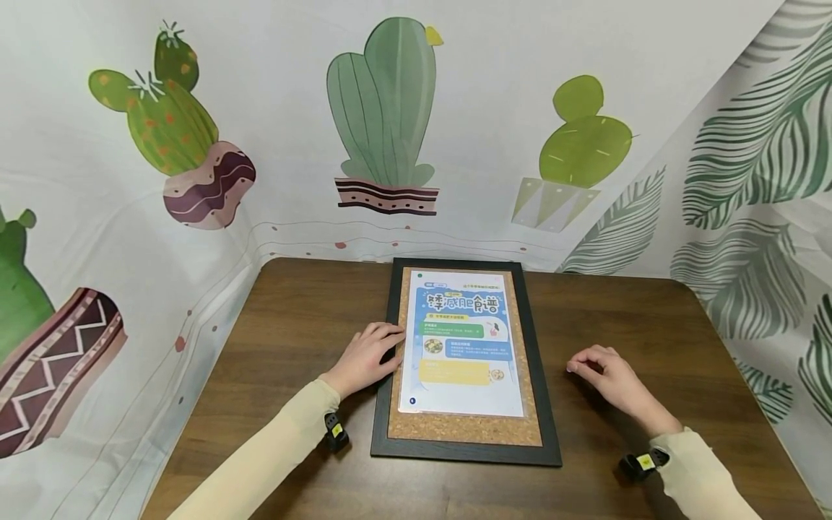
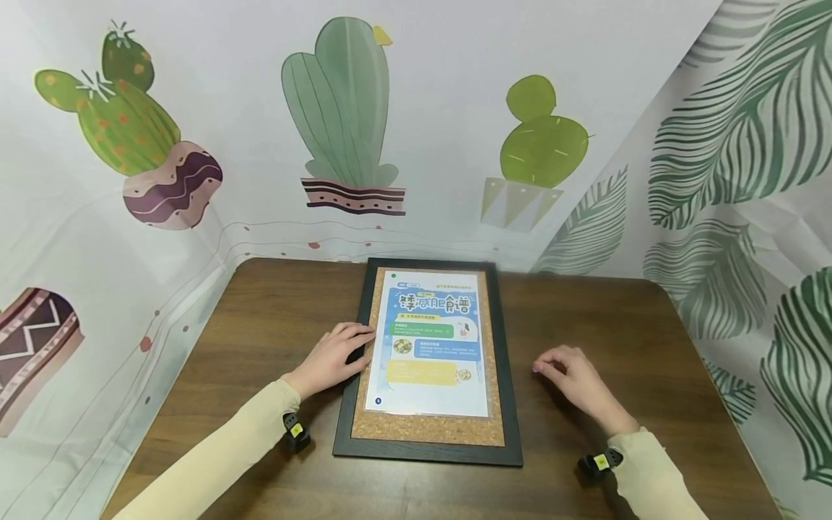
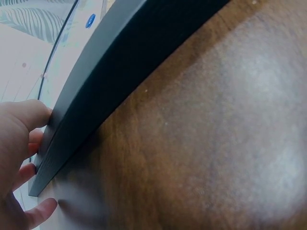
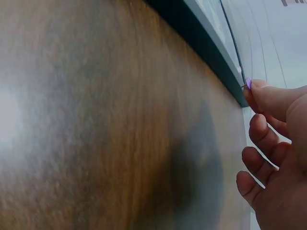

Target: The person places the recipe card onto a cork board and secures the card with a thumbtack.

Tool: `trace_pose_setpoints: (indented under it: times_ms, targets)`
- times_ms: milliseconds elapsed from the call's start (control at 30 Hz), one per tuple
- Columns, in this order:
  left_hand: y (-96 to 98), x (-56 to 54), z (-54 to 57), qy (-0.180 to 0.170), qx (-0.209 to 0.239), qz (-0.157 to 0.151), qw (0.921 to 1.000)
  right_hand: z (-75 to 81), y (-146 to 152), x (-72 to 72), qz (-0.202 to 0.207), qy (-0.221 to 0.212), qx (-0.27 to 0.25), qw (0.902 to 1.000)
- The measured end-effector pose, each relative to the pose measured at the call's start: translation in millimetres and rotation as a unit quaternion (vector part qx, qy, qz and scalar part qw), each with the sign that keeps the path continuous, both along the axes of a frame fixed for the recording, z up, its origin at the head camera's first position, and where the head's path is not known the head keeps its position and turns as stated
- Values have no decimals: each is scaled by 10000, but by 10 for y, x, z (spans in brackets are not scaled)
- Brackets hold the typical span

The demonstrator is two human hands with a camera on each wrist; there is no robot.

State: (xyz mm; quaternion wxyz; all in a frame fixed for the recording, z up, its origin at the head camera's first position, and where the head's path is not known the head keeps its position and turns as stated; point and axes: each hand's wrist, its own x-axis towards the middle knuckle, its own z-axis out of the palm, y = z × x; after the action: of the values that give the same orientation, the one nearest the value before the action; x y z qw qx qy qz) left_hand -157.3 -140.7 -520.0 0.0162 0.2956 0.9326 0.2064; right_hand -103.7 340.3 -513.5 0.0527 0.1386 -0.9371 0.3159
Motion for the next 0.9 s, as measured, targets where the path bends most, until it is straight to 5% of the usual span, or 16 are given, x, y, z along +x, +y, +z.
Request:
trace_pose_setpoints:
  times_ms: [900]
  targets:
    - [3,7,4,-63,-94,43,9999,80,-499,91,986,-216,-415,9940]
